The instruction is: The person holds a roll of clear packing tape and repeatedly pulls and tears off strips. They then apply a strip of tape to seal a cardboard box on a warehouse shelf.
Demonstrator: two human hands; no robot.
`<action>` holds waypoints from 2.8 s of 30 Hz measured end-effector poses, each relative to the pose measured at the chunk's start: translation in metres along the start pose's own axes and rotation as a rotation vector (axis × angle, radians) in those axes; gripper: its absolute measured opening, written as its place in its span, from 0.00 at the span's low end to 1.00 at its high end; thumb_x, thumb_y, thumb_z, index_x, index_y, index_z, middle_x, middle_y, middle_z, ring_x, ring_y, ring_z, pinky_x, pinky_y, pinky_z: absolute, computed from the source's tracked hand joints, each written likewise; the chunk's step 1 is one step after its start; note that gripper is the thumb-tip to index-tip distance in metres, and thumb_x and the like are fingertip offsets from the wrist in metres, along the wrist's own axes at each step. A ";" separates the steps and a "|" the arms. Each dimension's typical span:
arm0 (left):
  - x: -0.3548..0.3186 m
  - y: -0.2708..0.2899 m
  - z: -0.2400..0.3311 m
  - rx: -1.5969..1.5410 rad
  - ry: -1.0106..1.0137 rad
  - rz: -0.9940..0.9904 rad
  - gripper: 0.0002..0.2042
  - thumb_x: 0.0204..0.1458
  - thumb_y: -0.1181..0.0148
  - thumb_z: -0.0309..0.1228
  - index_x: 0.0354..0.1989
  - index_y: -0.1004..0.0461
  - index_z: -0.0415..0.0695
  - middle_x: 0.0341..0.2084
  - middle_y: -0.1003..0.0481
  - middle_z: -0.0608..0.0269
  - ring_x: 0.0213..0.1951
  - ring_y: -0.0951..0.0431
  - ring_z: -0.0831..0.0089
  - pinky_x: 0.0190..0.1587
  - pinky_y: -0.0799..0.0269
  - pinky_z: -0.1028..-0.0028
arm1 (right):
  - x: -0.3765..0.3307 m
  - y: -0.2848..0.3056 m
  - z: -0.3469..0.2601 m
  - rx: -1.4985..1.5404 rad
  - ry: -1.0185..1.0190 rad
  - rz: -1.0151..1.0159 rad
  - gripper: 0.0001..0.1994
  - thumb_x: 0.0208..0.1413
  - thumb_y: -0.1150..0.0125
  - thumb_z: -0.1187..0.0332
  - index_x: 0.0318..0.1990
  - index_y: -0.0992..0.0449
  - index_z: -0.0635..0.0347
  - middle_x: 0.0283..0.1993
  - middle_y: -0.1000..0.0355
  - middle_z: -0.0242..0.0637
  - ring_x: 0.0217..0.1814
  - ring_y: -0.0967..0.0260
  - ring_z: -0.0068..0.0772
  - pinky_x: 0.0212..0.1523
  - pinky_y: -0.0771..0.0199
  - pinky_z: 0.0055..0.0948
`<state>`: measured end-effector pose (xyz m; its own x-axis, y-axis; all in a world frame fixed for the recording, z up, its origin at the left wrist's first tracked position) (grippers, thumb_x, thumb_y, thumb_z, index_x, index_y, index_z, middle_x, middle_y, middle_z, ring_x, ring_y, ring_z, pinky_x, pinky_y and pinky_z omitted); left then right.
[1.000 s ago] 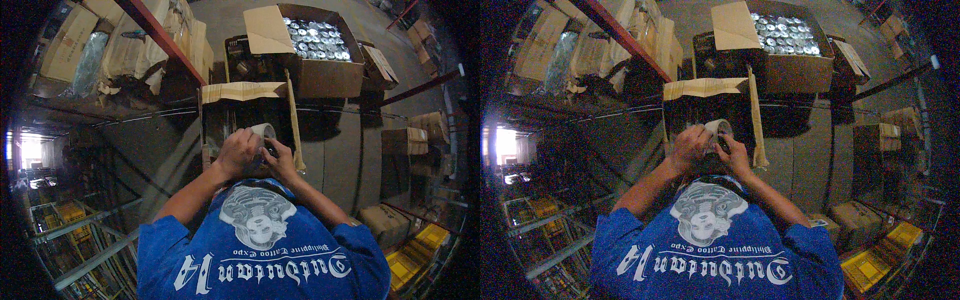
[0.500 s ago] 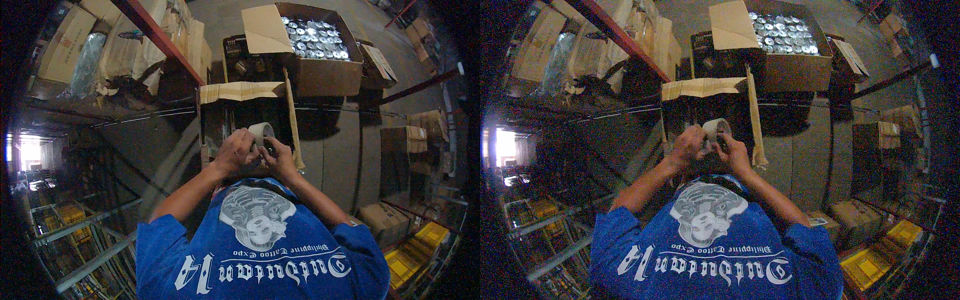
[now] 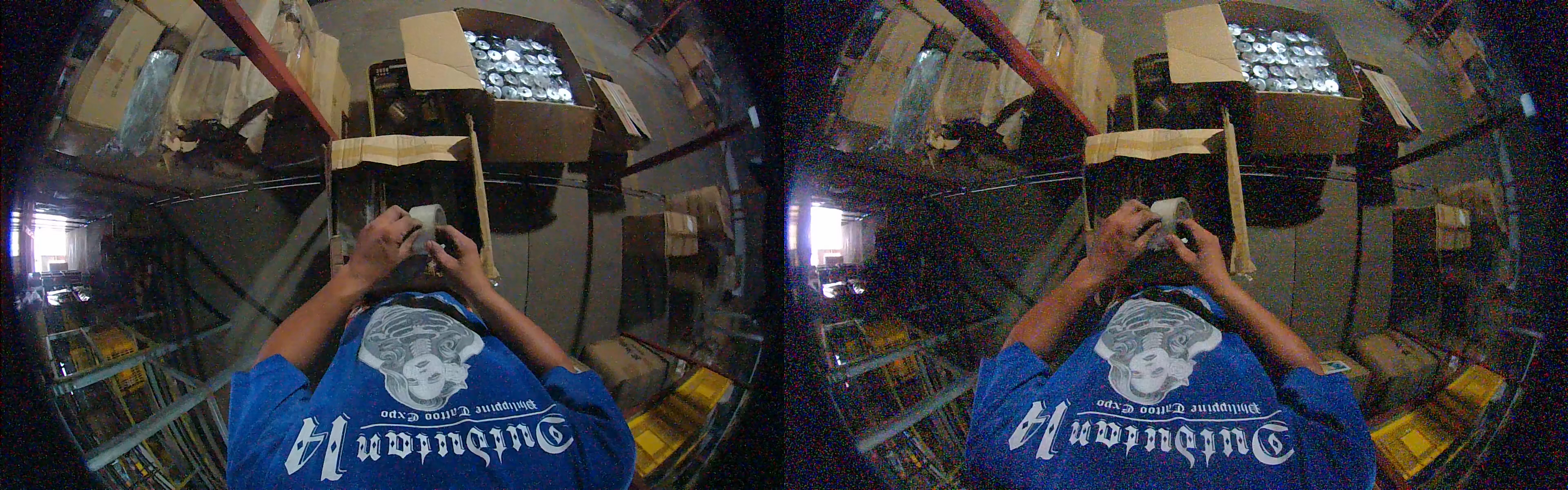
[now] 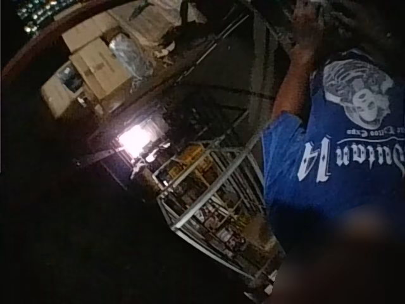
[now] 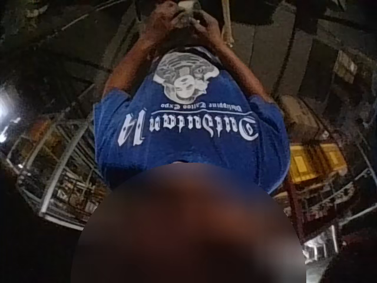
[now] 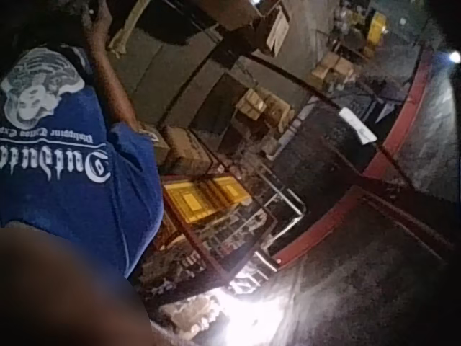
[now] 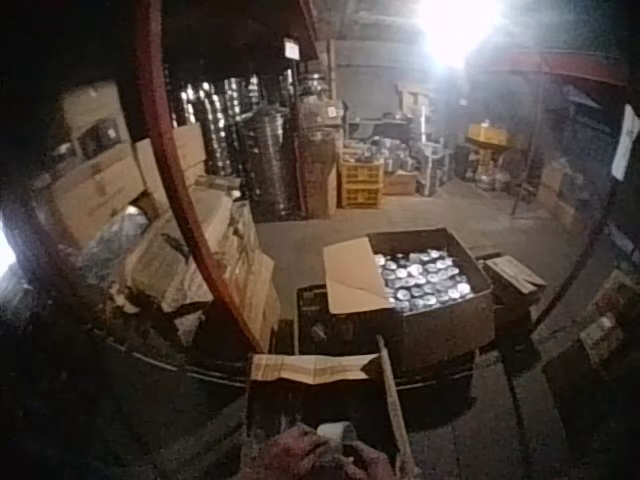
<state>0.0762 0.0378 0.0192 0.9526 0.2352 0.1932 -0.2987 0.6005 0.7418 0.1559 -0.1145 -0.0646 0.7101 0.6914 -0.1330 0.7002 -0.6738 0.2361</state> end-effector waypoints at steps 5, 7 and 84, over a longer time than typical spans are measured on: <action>0.001 -0.006 0.004 0.075 -0.101 0.002 0.09 0.53 0.37 0.26 0.42 0.25 0.40 0.39 0.25 0.50 0.41 0.21 0.50 0.44 0.22 0.60 | -0.005 0.000 -0.008 0.009 0.047 0.002 0.16 0.60 0.35 0.67 0.51 0.25 0.66 0.40 0.24 0.39 0.41 0.29 0.23 0.42 0.26 0.27; -0.001 -0.009 0.005 0.089 -0.123 0.016 0.09 0.53 0.38 0.26 0.42 0.26 0.39 0.39 0.26 0.49 0.41 0.22 0.50 0.44 0.23 0.59 | -0.006 0.001 -0.011 0.017 0.039 0.006 0.16 0.60 0.34 0.66 0.50 0.25 0.66 0.39 0.24 0.39 0.40 0.28 0.24 0.42 0.26 0.28; -0.014 -0.028 0.006 -0.756 0.496 0.238 0.24 0.56 0.40 0.24 0.62 0.33 0.41 0.55 0.29 0.53 0.55 0.28 0.65 0.58 0.29 0.67 | 0.005 -0.002 0.001 0.459 -0.212 0.024 0.14 0.61 0.40 0.65 0.50 0.25 0.66 0.41 0.22 0.37 0.40 0.28 0.25 0.42 0.27 0.27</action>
<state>0.0719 0.0131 -0.0004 0.7797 0.6104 -0.1394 -0.6073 0.7915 0.0692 0.1587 -0.1099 -0.0667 0.6922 0.6385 -0.3362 0.6103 -0.7667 -0.1995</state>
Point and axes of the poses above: each hand's wrist, its own x-axis towards the middle knuckle, its own y-axis out of the back of the hand, z = x × y, the point moved 6 cm from there along x, towards the middle knuckle
